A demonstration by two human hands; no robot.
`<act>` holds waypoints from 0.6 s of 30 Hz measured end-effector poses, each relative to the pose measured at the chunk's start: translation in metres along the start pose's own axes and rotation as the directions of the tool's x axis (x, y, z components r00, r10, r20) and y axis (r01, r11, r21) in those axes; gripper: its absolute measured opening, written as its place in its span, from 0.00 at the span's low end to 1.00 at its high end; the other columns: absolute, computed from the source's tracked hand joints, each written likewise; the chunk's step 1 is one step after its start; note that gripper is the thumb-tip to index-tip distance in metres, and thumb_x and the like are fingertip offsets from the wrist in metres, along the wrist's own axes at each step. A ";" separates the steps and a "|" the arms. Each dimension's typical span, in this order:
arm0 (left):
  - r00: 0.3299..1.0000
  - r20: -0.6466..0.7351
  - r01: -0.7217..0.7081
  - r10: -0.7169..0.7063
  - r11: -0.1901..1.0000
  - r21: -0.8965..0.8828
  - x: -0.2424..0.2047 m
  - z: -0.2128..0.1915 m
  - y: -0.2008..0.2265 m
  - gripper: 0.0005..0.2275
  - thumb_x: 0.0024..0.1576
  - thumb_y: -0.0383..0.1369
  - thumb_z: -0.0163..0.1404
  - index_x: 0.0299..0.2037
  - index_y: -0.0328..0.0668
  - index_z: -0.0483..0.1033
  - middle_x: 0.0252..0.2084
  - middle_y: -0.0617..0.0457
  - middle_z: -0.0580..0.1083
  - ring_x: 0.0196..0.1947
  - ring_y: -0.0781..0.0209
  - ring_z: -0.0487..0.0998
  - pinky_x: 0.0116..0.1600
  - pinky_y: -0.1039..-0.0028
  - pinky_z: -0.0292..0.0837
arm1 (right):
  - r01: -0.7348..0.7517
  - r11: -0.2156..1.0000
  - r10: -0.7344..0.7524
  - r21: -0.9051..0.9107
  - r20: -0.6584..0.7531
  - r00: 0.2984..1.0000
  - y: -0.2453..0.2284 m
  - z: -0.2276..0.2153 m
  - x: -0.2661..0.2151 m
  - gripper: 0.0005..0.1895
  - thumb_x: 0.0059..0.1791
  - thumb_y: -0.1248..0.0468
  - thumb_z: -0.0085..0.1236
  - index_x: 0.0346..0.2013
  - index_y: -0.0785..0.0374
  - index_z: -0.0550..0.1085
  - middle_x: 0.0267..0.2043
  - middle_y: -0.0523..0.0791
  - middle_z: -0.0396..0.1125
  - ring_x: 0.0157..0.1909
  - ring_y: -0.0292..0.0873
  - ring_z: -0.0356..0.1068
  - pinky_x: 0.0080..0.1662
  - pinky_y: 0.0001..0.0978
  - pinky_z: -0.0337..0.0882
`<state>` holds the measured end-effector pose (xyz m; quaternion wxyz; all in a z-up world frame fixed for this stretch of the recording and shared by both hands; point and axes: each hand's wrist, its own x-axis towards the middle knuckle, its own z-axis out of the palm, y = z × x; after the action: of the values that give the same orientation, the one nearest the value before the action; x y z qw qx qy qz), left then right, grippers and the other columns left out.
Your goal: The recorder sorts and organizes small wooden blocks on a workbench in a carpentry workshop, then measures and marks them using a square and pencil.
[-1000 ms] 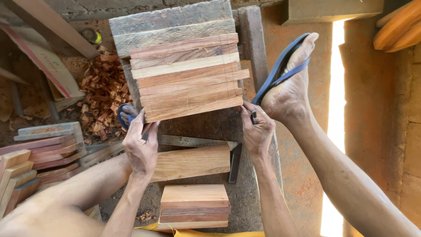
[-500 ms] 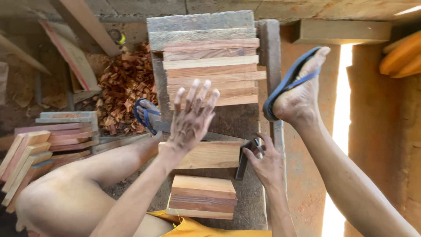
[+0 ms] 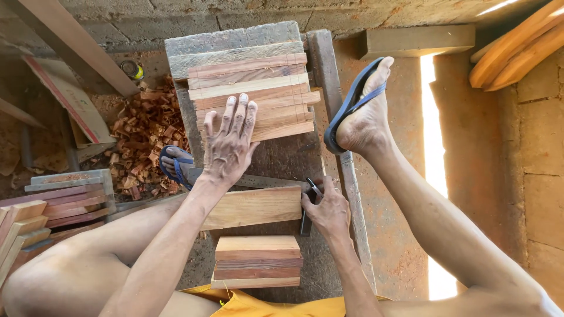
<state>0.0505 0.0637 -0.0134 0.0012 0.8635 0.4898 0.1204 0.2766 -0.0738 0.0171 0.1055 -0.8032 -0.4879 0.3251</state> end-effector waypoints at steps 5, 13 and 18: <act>1.000 -0.011 0.014 -0.014 1.000 0.016 0.003 -0.003 0.002 0.40 0.52 0.43 0.64 0.73 0.39 0.58 0.76 0.43 0.57 0.74 0.47 0.56 0.70 0.45 0.50 | -0.099 0.992 0.101 -0.072 0.029 0.994 0.013 0.004 0.003 0.23 0.40 0.56 0.65 0.43 0.62 0.69 0.33 0.50 0.75 0.35 0.48 0.76 0.44 0.43 0.76; 0.999 0.006 0.036 -0.036 0.999 0.018 0.004 -0.005 0.005 0.41 0.49 0.43 0.65 0.72 0.41 0.59 0.75 0.43 0.57 0.74 0.47 0.57 0.69 0.45 0.51 | -0.210 0.952 0.209 0.224 0.028 0.977 0.059 -0.021 0.001 0.20 0.40 0.60 0.66 0.45 0.59 0.73 0.36 0.44 0.72 0.35 0.40 0.72 0.40 0.36 0.75; 1.000 0.004 0.031 -0.031 0.999 -0.010 0.004 0.000 0.001 0.42 0.48 0.44 0.66 0.72 0.40 0.58 0.75 0.42 0.56 0.74 0.45 0.57 0.71 0.46 0.51 | -0.243 0.945 0.236 0.220 0.060 0.970 0.069 -0.066 -0.017 0.10 0.47 0.57 0.61 0.40 0.55 0.82 0.37 0.43 0.74 0.36 0.39 0.69 0.36 0.33 0.72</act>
<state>0.0529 0.0664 -0.0125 0.0083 0.8561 0.5023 0.1211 0.3615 -0.1132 0.0413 0.1475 -0.8338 -0.3484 0.4020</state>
